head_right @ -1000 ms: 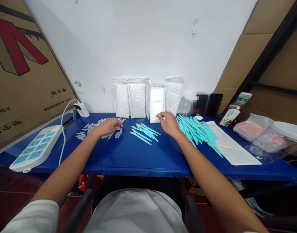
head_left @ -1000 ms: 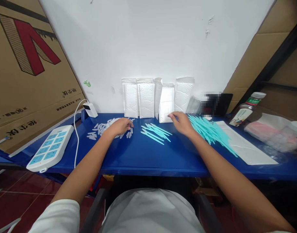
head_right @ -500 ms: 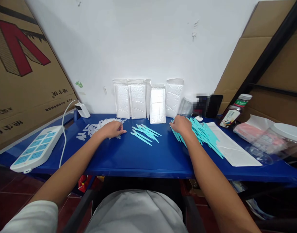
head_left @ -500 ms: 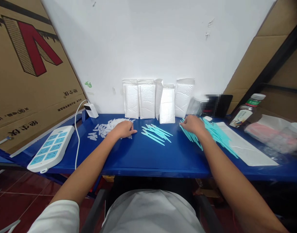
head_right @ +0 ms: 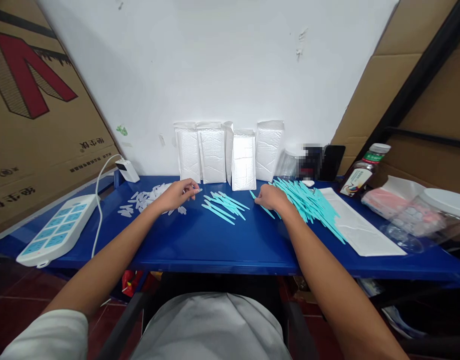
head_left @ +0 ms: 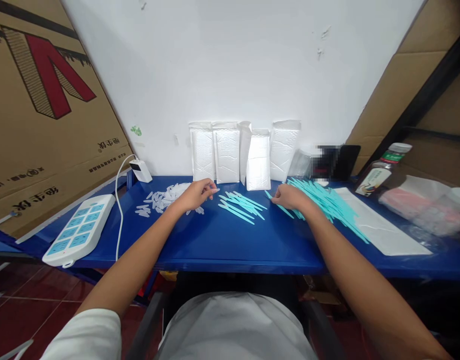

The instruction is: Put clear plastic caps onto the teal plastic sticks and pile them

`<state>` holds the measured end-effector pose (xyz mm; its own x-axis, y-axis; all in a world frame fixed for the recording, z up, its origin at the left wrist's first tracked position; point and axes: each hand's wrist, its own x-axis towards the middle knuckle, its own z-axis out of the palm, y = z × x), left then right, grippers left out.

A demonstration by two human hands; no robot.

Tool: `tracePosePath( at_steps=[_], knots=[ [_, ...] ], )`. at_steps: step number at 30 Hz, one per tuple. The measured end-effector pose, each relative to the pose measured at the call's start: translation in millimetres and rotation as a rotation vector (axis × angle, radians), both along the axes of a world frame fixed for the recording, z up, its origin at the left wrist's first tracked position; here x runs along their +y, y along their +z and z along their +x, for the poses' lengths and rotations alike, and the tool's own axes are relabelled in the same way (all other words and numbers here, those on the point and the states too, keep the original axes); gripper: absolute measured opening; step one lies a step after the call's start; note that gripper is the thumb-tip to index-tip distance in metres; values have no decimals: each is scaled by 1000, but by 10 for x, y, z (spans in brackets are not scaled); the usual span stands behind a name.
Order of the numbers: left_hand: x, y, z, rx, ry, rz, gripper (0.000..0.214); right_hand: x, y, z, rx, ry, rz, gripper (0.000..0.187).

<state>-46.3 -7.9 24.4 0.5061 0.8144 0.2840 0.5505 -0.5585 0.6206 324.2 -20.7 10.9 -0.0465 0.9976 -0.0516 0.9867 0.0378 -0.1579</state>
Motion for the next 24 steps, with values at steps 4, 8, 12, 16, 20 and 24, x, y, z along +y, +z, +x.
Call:
tracePosePath(
  at_steps=[4,8,12,16,20,24],
  knots=[
    [-1,-8,61,-131,-31,-96,49,-22,-20,-85,262,98,207,19],
    [-13,-2,102,-192,-18,-92,47,-115,32,-223,701,278,221,30],
    [-38,7,132,-220,-33,-91,45,-215,95,-364,814,391,250,41],
    [-62,8,158,-235,-42,-113,46,-271,134,-461,842,460,223,33],
    [-85,13,185,-256,-49,-162,51,-295,157,-499,865,488,166,31],
    [-105,18,206,-271,-52,-190,52,-283,136,-494,872,522,170,33]
  ],
)
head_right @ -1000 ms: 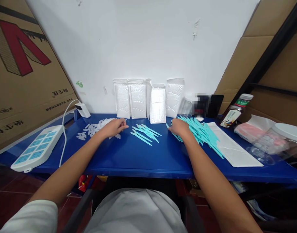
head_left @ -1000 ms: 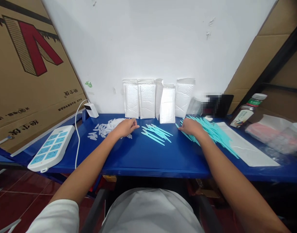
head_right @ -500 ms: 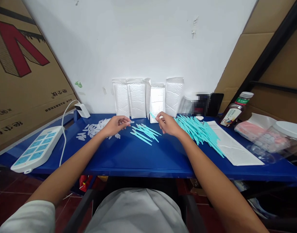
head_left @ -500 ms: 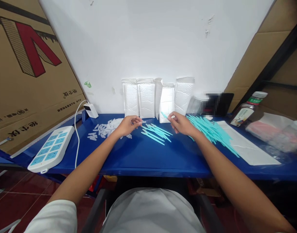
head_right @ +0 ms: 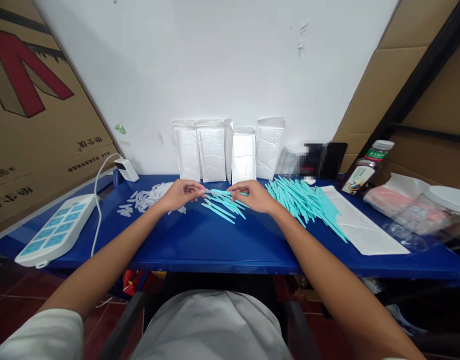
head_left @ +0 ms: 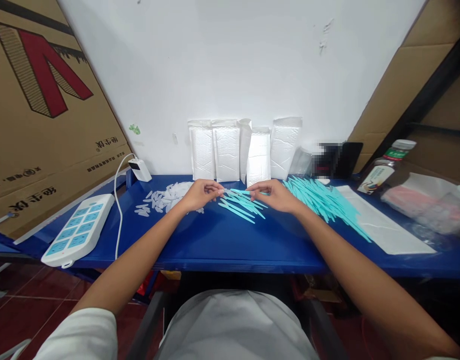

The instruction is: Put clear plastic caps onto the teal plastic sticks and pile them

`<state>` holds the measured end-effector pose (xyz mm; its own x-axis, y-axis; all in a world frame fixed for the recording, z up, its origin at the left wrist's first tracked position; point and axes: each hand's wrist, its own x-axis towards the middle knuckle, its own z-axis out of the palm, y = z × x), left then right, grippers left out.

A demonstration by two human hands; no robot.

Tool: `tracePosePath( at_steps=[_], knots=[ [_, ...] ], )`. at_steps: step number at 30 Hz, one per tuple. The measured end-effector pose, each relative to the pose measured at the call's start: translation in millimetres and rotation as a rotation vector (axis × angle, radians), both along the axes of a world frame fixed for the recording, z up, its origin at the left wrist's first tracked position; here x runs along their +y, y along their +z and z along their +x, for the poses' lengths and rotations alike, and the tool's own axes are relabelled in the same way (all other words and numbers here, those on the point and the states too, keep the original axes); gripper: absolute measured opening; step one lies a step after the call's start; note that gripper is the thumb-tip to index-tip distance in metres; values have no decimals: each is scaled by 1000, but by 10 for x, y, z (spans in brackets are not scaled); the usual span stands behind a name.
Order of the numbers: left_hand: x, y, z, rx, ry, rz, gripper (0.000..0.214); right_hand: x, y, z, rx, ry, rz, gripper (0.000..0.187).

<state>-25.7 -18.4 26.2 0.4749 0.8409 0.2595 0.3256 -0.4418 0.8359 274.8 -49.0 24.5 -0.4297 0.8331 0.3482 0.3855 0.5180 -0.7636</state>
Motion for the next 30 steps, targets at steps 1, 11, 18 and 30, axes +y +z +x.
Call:
tracePosePath(
  at_steps=[1,11,18,30],
  knots=[
    [-5,0,4,1,-4,-2,52,4,-7,3,0,4,6,33],
    [-33,-26,54,-22,-36,-47,47,-12,-20,-18,-2,41,-30,34],
    [-57,-171,137,-36,-60,-105,48,-42,-96,-96,17,41,-140,41],
    [-28,-190,152,76,63,158,40,-10,-144,-145,34,-1,-104,40]
  ],
)
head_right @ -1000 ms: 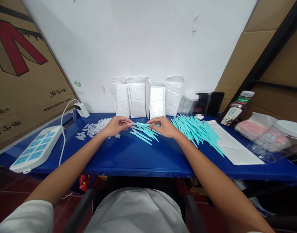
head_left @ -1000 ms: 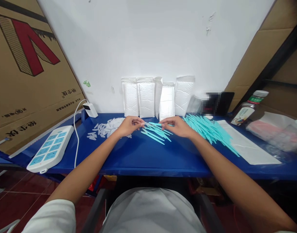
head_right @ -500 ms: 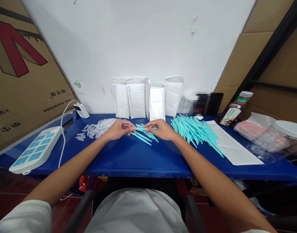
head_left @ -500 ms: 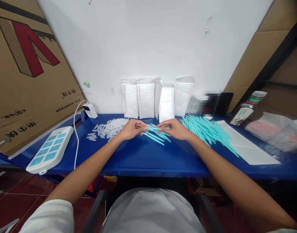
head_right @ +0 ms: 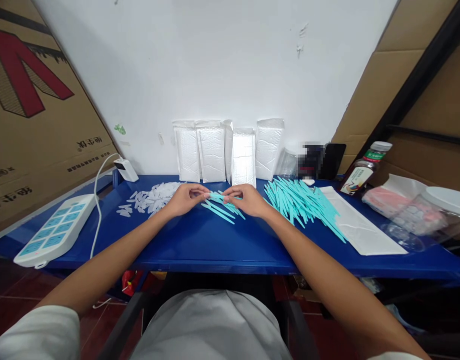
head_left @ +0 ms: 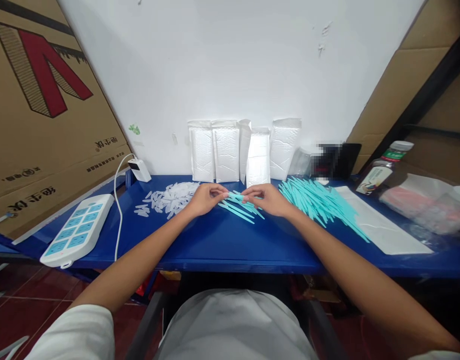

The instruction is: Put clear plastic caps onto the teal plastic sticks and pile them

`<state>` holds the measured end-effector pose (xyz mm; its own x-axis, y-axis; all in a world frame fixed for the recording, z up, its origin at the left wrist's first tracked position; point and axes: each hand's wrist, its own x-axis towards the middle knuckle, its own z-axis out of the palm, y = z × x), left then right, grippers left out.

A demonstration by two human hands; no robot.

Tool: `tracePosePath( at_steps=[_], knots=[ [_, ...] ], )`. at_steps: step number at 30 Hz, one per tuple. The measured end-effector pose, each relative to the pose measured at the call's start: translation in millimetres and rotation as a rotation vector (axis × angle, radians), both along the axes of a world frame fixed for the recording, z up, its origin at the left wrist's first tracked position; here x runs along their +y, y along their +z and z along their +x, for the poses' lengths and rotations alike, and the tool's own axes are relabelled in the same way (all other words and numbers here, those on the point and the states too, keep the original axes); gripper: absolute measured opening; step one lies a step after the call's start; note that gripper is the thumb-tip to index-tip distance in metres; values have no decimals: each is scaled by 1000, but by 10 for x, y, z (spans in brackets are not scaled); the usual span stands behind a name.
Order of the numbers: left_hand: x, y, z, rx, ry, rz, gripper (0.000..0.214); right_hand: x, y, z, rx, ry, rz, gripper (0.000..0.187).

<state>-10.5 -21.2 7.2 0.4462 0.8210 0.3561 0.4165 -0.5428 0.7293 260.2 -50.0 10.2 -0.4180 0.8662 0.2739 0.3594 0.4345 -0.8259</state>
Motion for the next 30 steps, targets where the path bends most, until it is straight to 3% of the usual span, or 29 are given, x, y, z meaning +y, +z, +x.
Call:
tracePosePath(
  at_steps=[2,4,9,13,18,25,30],
  knots=[
    [45,31,-59,82,119,209,39,47,-38,-7,-51,-70,142,35],
    [98,105,-186,183,177,297,39,100,-76,26,-137,-156,288,31],
    [197,372,-643,472,72,82,34,205,-58,263,-312,-340,418,24],
    [224,437,-813,595,-33,-111,38,254,20,459,-458,-532,465,22],
    [243,346,-756,634,-144,-247,31,271,76,596,-526,-681,439,24],
    [219,308,-648,536,-133,-269,41,277,151,789,-643,-901,307,28],
    [207,310,-623,476,-126,-179,47,263,148,859,-835,-795,132,29]
  ],
)
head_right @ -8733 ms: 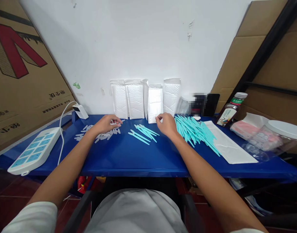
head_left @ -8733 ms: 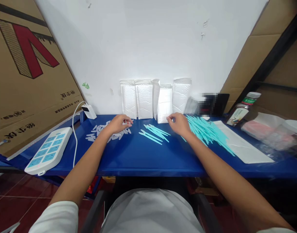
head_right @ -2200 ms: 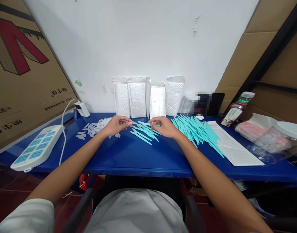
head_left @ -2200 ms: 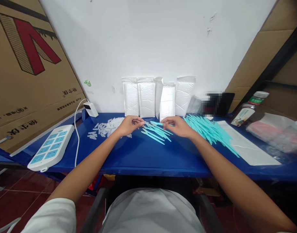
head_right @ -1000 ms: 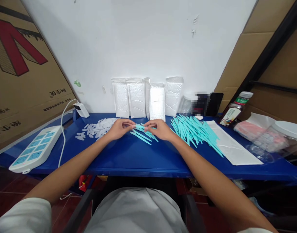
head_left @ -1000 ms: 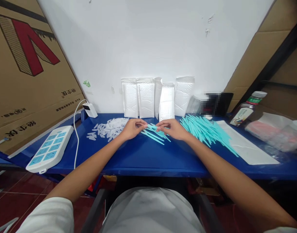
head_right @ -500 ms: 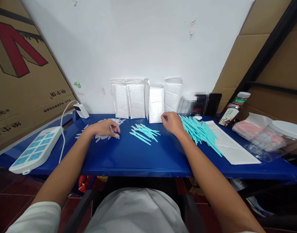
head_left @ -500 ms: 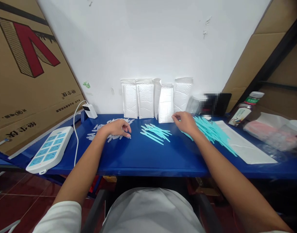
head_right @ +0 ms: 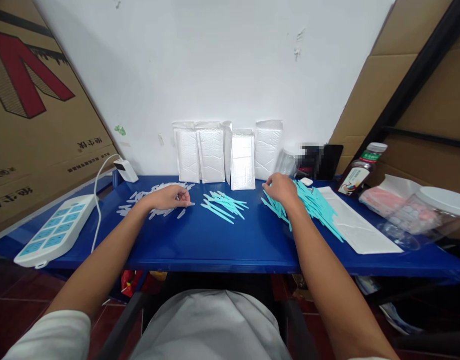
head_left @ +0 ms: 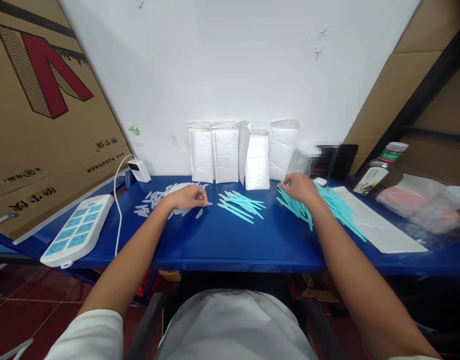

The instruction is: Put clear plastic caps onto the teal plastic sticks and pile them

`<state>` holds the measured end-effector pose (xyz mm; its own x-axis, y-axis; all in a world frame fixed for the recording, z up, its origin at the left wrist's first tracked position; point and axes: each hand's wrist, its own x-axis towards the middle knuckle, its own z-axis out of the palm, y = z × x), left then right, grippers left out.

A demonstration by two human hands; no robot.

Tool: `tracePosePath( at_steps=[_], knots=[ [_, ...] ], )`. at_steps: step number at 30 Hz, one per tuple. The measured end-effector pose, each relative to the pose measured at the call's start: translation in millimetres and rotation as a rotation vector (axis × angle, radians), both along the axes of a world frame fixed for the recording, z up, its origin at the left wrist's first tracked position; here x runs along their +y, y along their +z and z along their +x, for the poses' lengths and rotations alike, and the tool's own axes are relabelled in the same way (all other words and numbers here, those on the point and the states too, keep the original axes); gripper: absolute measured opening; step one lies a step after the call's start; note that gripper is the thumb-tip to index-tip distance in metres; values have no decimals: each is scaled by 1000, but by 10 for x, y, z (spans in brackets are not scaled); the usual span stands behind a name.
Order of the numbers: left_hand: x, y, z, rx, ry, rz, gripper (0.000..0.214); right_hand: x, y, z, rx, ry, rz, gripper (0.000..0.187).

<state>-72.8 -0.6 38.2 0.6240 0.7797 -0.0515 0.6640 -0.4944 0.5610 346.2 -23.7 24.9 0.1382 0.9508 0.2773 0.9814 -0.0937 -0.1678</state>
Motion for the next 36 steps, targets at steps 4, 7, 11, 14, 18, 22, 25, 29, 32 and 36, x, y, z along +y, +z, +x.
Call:
tracePosePath(
  at_steps=[4,7,11,14,18,22,25,29,32,36],
  knots=[
    [4,-20,59,-183,84,189,45,-37,24,30,-51,81,-287,27],
    [-7,-49,161,-365,159,287,44,-34,19,72,-81,135,-392,26],
    [-57,-83,307,-515,166,195,52,-2,-54,34,-23,324,-378,31],
    [-96,-102,375,-542,141,115,57,-15,-101,-117,111,430,-232,28],
    [-121,-123,417,-553,147,80,57,-93,-88,-354,428,505,-68,21],
    [-139,-133,436,-550,144,80,53,-155,-54,-494,511,587,59,28],
    [-144,-149,451,-552,151,80,52,-170,-66,-558,545,696,89,29],
    [-131,-188,471,-563,155,85,52,-192,-86,-646,744,773,51,39],
    [-132,-197,488,-574,161,86,53,-227,-66,-697,861,751,-30,44],
    [-162,-171,510,-582,166,83,51,-277,-17,-741,790,734,25,45]
  ],
)
